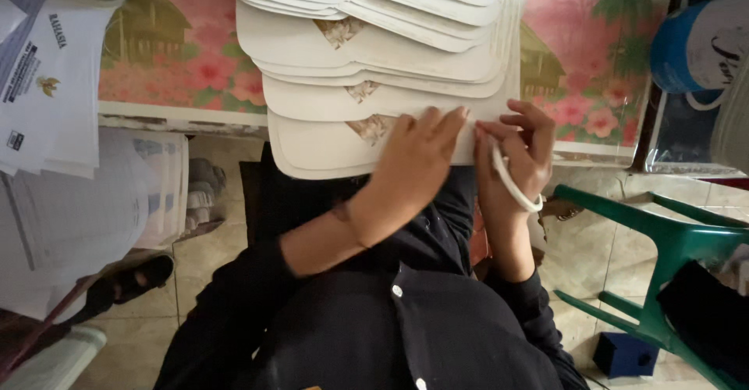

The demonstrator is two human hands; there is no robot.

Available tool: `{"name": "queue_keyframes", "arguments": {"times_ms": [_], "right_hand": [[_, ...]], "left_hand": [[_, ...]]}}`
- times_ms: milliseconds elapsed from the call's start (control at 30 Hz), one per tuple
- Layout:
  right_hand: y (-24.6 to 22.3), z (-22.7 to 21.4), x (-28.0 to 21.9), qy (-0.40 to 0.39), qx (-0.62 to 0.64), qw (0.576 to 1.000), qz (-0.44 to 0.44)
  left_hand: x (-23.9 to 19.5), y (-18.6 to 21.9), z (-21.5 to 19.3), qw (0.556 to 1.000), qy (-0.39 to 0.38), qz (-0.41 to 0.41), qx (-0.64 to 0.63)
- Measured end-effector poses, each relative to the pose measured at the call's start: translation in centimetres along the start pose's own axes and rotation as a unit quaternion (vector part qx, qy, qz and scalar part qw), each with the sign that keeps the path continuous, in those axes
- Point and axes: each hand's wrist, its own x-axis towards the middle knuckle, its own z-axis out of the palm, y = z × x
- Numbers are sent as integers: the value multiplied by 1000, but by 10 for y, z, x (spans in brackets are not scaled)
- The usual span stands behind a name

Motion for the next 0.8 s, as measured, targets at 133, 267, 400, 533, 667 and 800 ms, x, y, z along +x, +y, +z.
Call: {"name": "queue_keyframes", "arguments": {"times_ms": [133, 267, 400, 533, 667, 800], "right_hand": [[-14, -3, -9, 7, -33, 999, -19], [-12, -5, -9, 20, 34, 999, 14], [-4, -7, -7, -7, 18, 999, 43], [-3, -1, -5, 6, 2, 1000, 18], [-26, -16, -10, 60, 7, 998, -1], [-21, -16, -9, 27, 123, 989, 79]], "left_hand": [[12, 26, 3, 955, -41, -71, 285], [1, -17, -4, 999, -1, -31, -10], [-3, -33, -36, 999, -46, -24, 14], [1, -7, 0, 993, -50, -67, -82], [12, 18, -14, 995, -15, -25, 94], [-1, -18, -7, 992, 8, -113, -50]]}}
